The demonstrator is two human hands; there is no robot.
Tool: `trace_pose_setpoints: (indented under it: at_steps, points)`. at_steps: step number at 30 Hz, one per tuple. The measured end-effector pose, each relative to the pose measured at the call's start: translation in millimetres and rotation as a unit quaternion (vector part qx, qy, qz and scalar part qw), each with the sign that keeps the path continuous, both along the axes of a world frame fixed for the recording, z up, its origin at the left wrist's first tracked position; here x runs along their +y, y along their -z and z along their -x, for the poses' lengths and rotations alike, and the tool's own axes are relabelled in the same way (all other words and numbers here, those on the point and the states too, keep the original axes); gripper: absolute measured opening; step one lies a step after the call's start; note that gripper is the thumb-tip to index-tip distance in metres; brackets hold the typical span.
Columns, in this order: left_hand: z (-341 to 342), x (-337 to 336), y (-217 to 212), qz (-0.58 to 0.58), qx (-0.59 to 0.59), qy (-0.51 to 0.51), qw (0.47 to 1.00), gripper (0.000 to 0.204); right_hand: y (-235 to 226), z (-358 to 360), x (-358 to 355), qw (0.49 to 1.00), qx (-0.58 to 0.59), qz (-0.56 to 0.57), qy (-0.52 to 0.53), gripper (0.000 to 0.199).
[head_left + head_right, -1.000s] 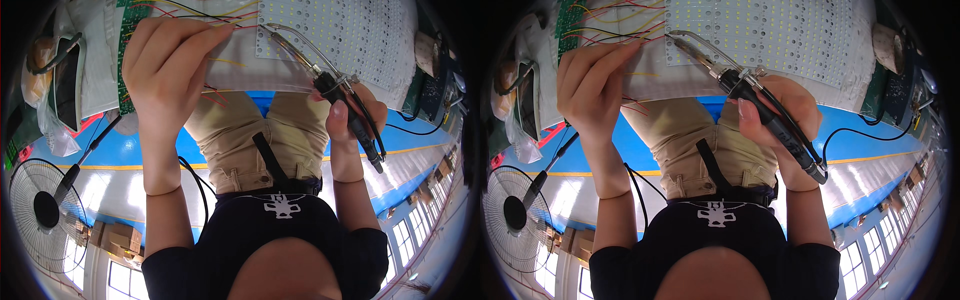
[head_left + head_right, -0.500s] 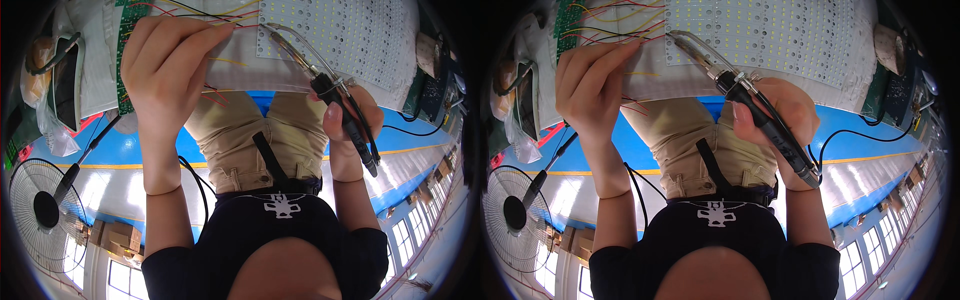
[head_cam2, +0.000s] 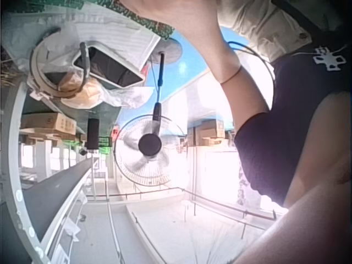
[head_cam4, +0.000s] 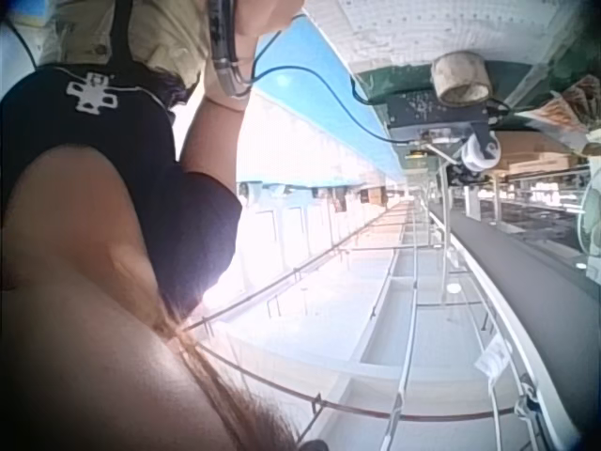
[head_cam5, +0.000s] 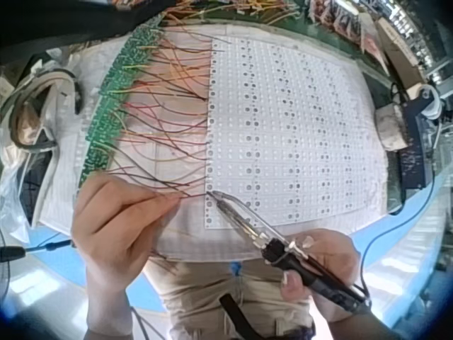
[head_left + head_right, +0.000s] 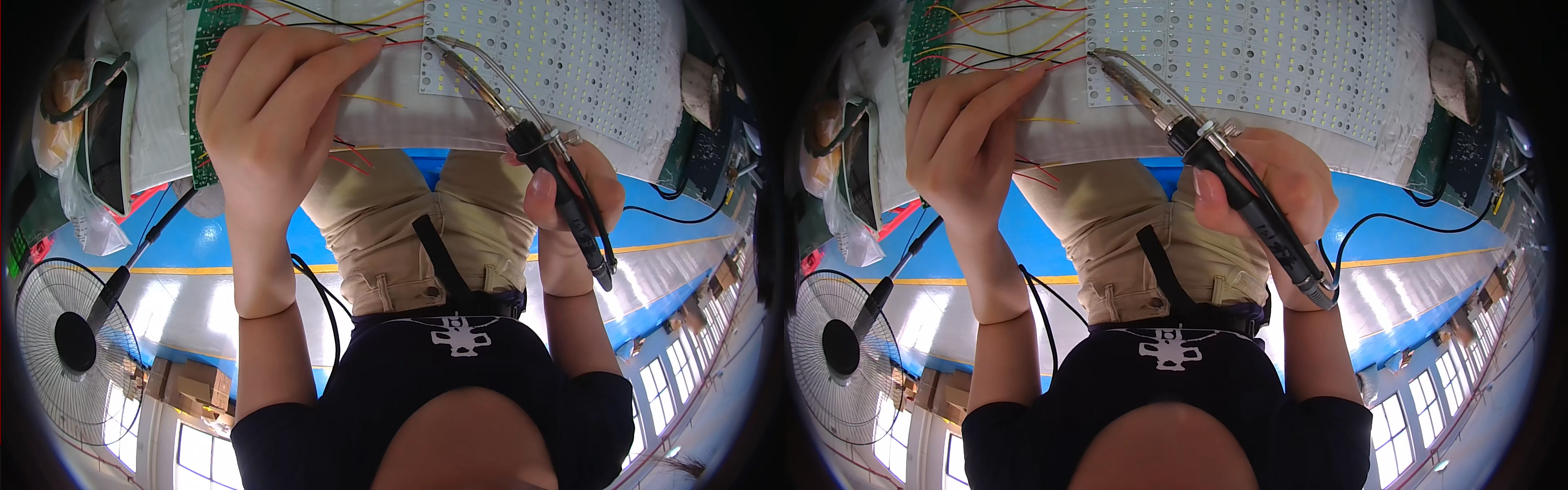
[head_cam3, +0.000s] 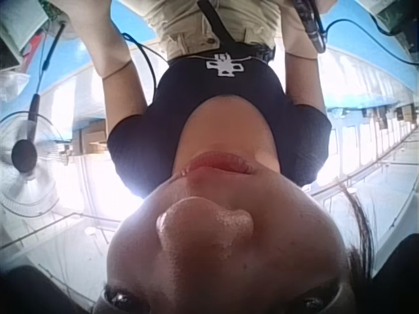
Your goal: The person solders electrical wires onto an LED light panel assembly using a soldering iron.
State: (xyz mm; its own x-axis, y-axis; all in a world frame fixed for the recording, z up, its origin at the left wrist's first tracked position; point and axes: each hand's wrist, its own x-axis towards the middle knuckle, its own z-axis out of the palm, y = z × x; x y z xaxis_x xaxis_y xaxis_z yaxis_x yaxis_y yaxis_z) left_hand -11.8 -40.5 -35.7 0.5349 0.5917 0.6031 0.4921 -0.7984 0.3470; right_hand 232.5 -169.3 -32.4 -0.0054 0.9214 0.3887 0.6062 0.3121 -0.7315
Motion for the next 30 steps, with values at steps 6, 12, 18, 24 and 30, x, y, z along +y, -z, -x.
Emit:
trace_pose_setpoints:
  at_steps: [6,12,18,24,30]
  points:
    - [0.1,0.1,0.1,0.002,-0.002,0.0,1.0,0.033,-10.1,2.4,-0.1,0.996,-0.059,0.06,0.018,0.024]
    - [-0.2,-0.4,-0.5,0.003,0.001,-0.004,1.0,0.032,-7.8,4.9,-0.1,0.997,-0.051,0.05,0.022,0.024]
    - [-0.5,0.0,-1.2,0.004,-0.002,-0.003,1.0,0.032,-3.9,5.2,1.2,0.996,-0.076,-0.04,-0.021,0.038]
    - [-0.8,-0.2,-0.8,0.003,-0.004,-0.002,1.0,0.033,-10.3,7.5,6.0,0.992,-0.113,-0.054,-0.033,0.036]
    - [-0.2,0.2,0.1,0.001,-0.007,-0.001,1.0,0.034,-5.3,8.4,8.7,0.99,-0.091,-0.104,-0.038,0.033]
